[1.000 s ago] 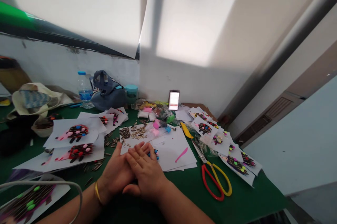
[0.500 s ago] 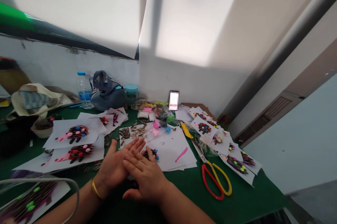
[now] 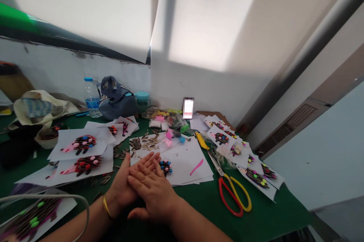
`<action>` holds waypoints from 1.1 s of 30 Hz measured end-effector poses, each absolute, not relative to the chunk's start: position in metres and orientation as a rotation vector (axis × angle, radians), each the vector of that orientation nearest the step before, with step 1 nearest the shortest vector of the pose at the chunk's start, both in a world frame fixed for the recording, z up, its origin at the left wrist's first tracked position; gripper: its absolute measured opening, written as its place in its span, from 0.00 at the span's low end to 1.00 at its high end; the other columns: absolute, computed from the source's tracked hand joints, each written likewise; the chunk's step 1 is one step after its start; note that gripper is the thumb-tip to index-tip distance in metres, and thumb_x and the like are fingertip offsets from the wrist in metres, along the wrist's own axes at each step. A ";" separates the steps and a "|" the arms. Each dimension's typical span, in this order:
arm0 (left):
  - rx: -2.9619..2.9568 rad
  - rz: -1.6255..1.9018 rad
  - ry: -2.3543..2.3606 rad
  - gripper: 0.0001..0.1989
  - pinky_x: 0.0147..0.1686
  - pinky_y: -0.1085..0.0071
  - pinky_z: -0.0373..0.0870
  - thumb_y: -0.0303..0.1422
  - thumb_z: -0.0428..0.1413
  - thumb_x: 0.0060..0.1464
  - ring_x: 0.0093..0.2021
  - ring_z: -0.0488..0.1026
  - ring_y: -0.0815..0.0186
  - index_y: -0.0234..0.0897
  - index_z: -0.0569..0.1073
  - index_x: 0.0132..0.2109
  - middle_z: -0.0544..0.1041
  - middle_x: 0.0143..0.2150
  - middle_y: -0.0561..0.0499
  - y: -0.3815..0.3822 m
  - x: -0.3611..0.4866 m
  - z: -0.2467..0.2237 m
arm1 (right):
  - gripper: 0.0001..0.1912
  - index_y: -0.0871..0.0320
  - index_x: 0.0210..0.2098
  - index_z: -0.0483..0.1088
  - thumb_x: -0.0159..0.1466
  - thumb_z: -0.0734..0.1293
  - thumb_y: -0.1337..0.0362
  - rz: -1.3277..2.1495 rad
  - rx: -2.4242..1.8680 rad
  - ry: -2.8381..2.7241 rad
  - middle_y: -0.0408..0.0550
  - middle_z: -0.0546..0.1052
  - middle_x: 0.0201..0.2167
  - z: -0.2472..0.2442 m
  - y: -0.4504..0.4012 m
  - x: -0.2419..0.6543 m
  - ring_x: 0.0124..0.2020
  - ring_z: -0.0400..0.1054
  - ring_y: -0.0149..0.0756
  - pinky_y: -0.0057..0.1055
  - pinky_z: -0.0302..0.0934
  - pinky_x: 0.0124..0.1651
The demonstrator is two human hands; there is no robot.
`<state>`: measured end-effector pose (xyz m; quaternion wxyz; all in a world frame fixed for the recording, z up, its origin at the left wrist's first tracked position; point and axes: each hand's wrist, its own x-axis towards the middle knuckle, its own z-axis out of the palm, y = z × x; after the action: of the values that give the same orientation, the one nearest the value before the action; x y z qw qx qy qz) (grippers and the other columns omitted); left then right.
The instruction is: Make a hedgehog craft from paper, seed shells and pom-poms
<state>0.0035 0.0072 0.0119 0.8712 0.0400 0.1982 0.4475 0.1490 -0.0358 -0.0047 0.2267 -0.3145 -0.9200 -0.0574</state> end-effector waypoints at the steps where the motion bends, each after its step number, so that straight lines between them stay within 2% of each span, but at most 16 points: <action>1: 0.085 0.923 0.409 0.41 0.61 0.55 0.57 0.58 0.44 0.55 0.60 0.65 0.52 0.35 0.54 0.66 0.64 0.63 0.36 0.007 0.003 0.011 | 0.44 0.60 0.66 0.49 0.62 0.54 0.36 -0.164 -0.894 -2.520 0.54 0.59 0.64 -0.005 -0.035 0.149 0.68 0.44 0.45 0.51 0.30 0.68; 6: 0.107 0.970 0.373 0.42 0.61 0.56 0.58 0.60 0.41 0.54 0.61 0.65 0.53 0.33 0.55 0.65 0.64 0.63 0.35 0.010 0.000 0.011 | 0.37 0.57 0.65 0.52 0.65 0.53 0.40 -0.143 -0.880 -2.502 0.51 0.62 0.63 -0.006 -0.036 0.151 0.68 0.44 0.43 0.53 0.29 0.68; 8: 0.109 0.972 0.394 0.41 0.61 0.58 0.58 0.59 0.41 0.55 0.61 0.65 0.54 0.32 0.56 0.65 0.64 0.63 0.35 0.010 0.001 0.011 | 0.39 0.57 0.66 0.50 0.65 0.53 0.39 -0.142 -0.853 -2.531 0.50 0.60 0.64 -0.005 -0.037 0.149 0.68 0.43 0.42 0.51 0.29 0.69; 11: 0.097 0.933 0.419 0.40 0.61 0.54 0.58 0.59 0.43 0.54 0.60 0.65 0.52 0.35 0.57 0.64 0.64 0.63 0.36 0.008 0.003 0.012 | 0.42 0.60 0.67 0.47 0.63 0.54 0.38 -0.169 -0.915 -2.514 0.52 0.57 0.65 -0.004 -0.037 0.148 0.69 0.41 0.44 0.51 0.29 0.68; 15: 0.079 0.966 0.390 0.40 0.61 0.53 0.57 0.60 0.42 0.54 0.59 0.67 0.53 0.36 0.57 0.64 0.64 0.63 0.36 0.009 0.002 0.013 | 0.40 0.58 0.66 0.49 0.64 0.55 0.40 -0.175 -0.913 -2.507 0.51 0.60 0.64 -0.004 -0.037 0.149 0.68 0.43 0.43 0.53 0.30 0.68; 18: 0.072 0.972 0.399 0.39 0.59 0.56 0.61 0.58 0.42 0.55 0.58 0.68 0.54 0.35 0.57 0.64 0.66 0.62 0.36 0.009 0.002 0.012 | 0.40 0.57 0.66 0.49 0.64 0.53 0.38 -0.150 -0.885 -2.536 0.50 0.58 0.65 -0.004 -0.038 0.149 0.68 0.42 0.43 0.51 0.30 0.69; 21: 0.074 0.942 0.411 0.39 0.59 0.54 0.62 0.58 0.44 0.55 0.59 0.67 0.52 0.34 0.57 0.64 0.66 0.61 0.36 0.007 0.003 0.013 | 0.41 0.58 0.67 0.48 0.64 0.52 0.38 -0.133 -0.931 -2.492 0.50 0.56 0.66 -0.006 -0.037 0.149 0.68 0.42 0.44 0.51 0.25 0.69; 26: 0.088 0.996 0.444 0.40 0.60 0.56 0.60 0.59 0.41 0.56 0.59 0.67 0.53 0.32 0.58 0.64 0.66 0.61 0.35 0.008 0.003 0.015 | 0.33 0.53 0.65 0.52 0.67 0.53 0.43 -0.108 -0.873 -2.486 0.45 0.60 0.64 -0.010 -0.036 0.149 0.68 0.42 0.42 0.52 0.22 0.68; 30: 0.104 0.964 0.431 0.40 0.59 0.55 0.61 0.58 0.43 0.55 0.60 0.66 0.52 0.32 0.58 0.63 0.65 0.62 0.35 0.010 0.003 0.012 | 0.35 0.55 0.65 0.52 0.66 0.54 0.42 -0.110 -0.902 -2.469 0.48 0.58 0.65 -0.008 -0.037 0.147 0.68 0.42 0.44 0.51 0.21 0.68; 33: 0.110 0.977 0.419 0.40 0.60 0.56 0.61 0.59 0.43 0.55 0.60 0.65 0.53 0.33 0.59 0.63 0.65 0.62 0.36 0.010 0.003 0.011 | 0.30 0.54 0.63 0.56 0.68 0.54 0.46 -0.099 -0.901 -2.427 0.46 0.63 0.63 -0.008 -0.037 0.148 0.68 0.44 0.43 0.53 0.20 0.68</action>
<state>0.0025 0.0101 0.0111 0.8606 0.0524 0.1995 0.4657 0.1477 -0.0367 -0.0079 0.2721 -0.3347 -0.9014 -0.0367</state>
